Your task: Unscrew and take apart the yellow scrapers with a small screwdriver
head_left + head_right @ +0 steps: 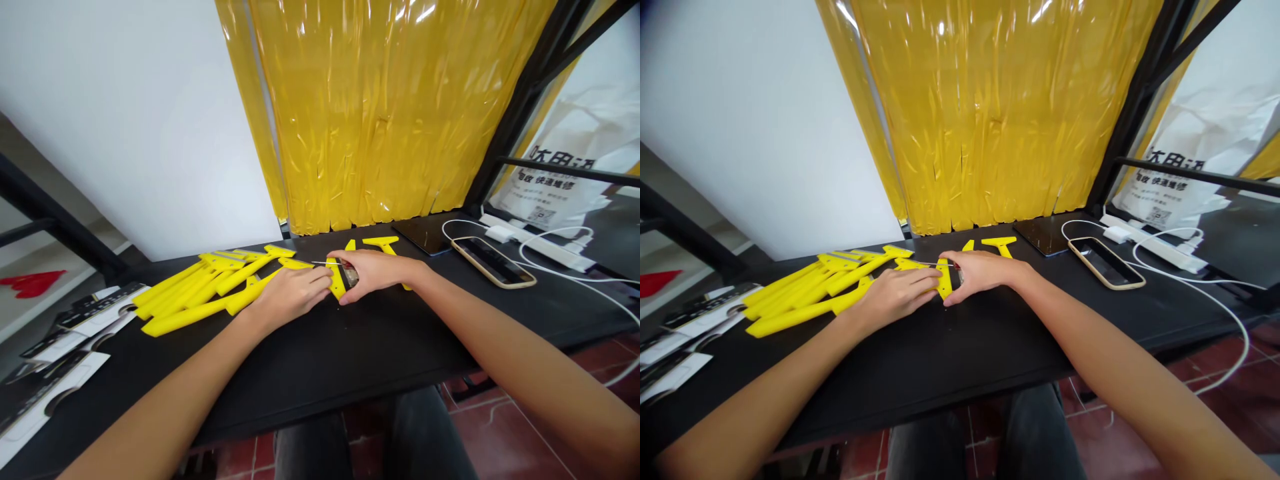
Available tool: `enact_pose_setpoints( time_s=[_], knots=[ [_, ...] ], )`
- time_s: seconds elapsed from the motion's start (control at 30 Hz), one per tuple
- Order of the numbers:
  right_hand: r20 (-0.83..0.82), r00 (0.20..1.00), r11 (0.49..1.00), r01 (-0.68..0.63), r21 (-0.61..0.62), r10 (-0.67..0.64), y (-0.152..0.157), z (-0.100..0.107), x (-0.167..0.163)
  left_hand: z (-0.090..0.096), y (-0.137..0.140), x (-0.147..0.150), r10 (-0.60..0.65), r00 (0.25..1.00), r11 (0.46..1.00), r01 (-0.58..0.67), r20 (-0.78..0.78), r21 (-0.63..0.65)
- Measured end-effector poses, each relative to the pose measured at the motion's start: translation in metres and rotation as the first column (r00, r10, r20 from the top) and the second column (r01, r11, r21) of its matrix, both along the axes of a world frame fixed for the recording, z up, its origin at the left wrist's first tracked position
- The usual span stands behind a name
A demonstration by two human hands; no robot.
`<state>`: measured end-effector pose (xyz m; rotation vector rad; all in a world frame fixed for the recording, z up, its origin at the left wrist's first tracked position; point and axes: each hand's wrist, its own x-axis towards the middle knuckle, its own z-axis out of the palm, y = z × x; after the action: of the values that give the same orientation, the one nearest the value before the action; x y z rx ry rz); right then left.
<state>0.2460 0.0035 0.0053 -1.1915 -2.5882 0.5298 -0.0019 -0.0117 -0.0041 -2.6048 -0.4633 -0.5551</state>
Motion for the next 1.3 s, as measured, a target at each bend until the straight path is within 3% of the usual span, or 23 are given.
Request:
enact_pose_setpoints(
  time_s=[0.2, 0.4, 0.57, 0.7, 0.8, 1.0, 1.13, 1.3],
  knots=[
    [-0.028, 0.999, 0.995, -0.04, 0.086, 0.042, 0.0, 0.001, 0.0, -0.003, 0.002, -0.001, 0.073, 0.997, 0.997, -0.074, -0.012, -0.034],
    [-0.15, 0.988, 0.999, -0.041, 0.0, 0.04, 0.009, 0.0, 0.007, 0.002, -0.002, 0.0, 0.124, 0.99, 0.99, -0.127, -0.069, -0.052],
    [-0.207, 0.97, 0.987, 0.145, 0.065, -0.129, 0.023, 0.005, 0.03, 0.007, -0.004, 0.001, 0.103, 0.991, 0.995, -0.103, -0.09, 0.013],
    [-0.133, 0.936, 0.92, 0.347, 0.181, -0.327, 0.033, 0.007, 0.049, 0.004, -0.002, 0.0, 0.107, 0.992, 0.994, -0.106, -0.069, 0.013],
    [-0.032, 0.915, 0.884, 0.397, 0.248, -0.402, 0.037, 0.002, 0.05, 0.001, -0.001, -0.001, 0.11, 0.992, 0.994, -0.11, -0.065, 0.006],
    [0.142, 0.905, 0.89, 0.347, 0.297, -0.401, 0.045, -0.01, 0.031, 0.0, 0.001, -0.001, 0.105, 0.993, 0.994, -0.105, -0.054, -0.002],
    [0.225, 0.888, 0.905, 0.345, 0.249, -0.401, 0.053, -0.015, 0.028, -0.001, 0.001, -0.001, 0.103, 0.993, 0.994, -0.104, -0.056, -0.019],
    [0.175, 0.902, 0.904, 0.348, 0.25, -0.395, 0.052, -0.01, 0.032, -0.001, 0.002, -0.003, 0.114, 0.993, 0.993, -0.115, -0.033, -0.015]
  ],
)
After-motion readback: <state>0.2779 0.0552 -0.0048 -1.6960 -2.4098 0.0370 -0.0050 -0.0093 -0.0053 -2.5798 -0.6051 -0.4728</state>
